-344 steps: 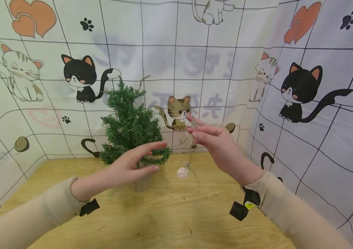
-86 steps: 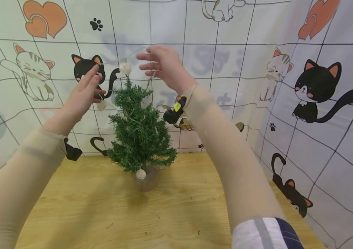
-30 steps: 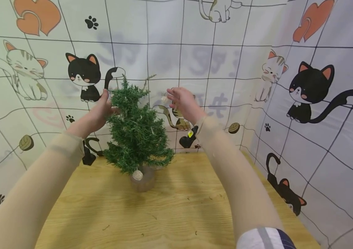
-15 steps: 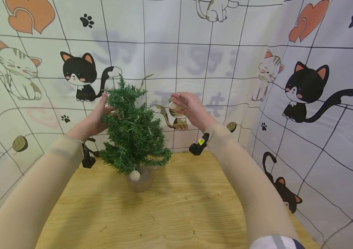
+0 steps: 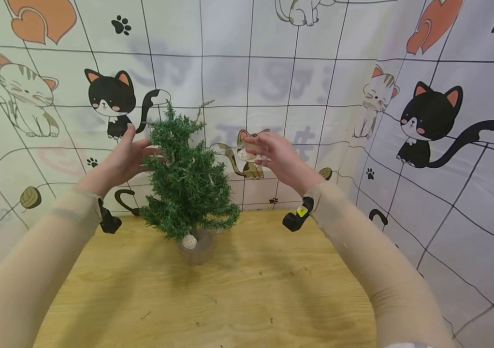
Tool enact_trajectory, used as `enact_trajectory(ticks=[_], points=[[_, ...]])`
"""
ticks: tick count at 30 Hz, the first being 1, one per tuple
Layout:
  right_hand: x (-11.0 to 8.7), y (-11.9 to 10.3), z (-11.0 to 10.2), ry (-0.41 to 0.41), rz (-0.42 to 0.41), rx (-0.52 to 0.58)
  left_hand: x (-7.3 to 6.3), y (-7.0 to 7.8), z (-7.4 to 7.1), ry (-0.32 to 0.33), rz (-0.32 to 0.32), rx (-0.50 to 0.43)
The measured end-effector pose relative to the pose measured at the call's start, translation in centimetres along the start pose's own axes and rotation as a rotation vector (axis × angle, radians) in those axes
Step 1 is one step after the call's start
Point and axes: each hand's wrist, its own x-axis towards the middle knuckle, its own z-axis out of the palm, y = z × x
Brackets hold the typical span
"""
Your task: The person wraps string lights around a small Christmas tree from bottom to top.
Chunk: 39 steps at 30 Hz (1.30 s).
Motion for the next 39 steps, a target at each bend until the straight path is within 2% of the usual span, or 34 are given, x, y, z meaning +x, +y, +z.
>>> enact_trajectory(ticks=[2,4,5,7,11,12,14,17,22,28,33,36,39], points=[[-0.4,-0.2,0.0,-0.007,0.003,-0.012,-0.4,0.2,-0.2,0.011,0.031,0.031],[-0.8,-0.3,0.1,-0.004,0.009,-0.023,-0.9,0.4,-0.3,0.049,0.079,0.076],[-1.0,-0.3,0.2,-0.004,0.013,-0.028,-1.2,0.4,-0.2,0.094,0.111,0.093],[-1.4,-0.4,0.3,-0.006,0.019,-0.04,-1.9,0.6,0.1,0.225,0.176,0.097],[-2.4,-0.6,0.4,-0.017,0.023,-0.079,-3.3,1.3,1.1,0.505,0.342,-0.018],[-2.7,-0.7,0.4,-0.021,0.021,-0.084,-3.6,1.6,1.4,0.544,0.38,-0.047],[-3.1,-0.9,0.4,-0.021,0.016,-0.08,-4.1,2.1,2.0,0.578,0.446,-0.073],[-3.5,-1.1,0.4,-0.03,0.007,-0.063,-4.8,2.8,3.3,0.567,0.507,-0.039],[-4.0,-1.3,1.1,-0.039,-0.019,-0.019,-5.8,3.7,5.9,0.481,0.599,0.025],[-4.0,-1.5,2.3,-0.062,-0.08,0.069,-6.3,4.2,8.8,0.408,0.669,0.165],[-3.6,-1.4,3.1,-0.045,-0.157,0.138,-6.2,3.5,10.5,0.361,0.71,0.244],[-3.2,-1.0,3.3,-0.042,-0.17,0.182,-6.0,2.5,11.3,0.337,0.699,0.276],[-2.6,-0.5,3.4,-0.045,-0.174,0.207,-5.5,1.6,11.9,0.318,0.685,0.348]])
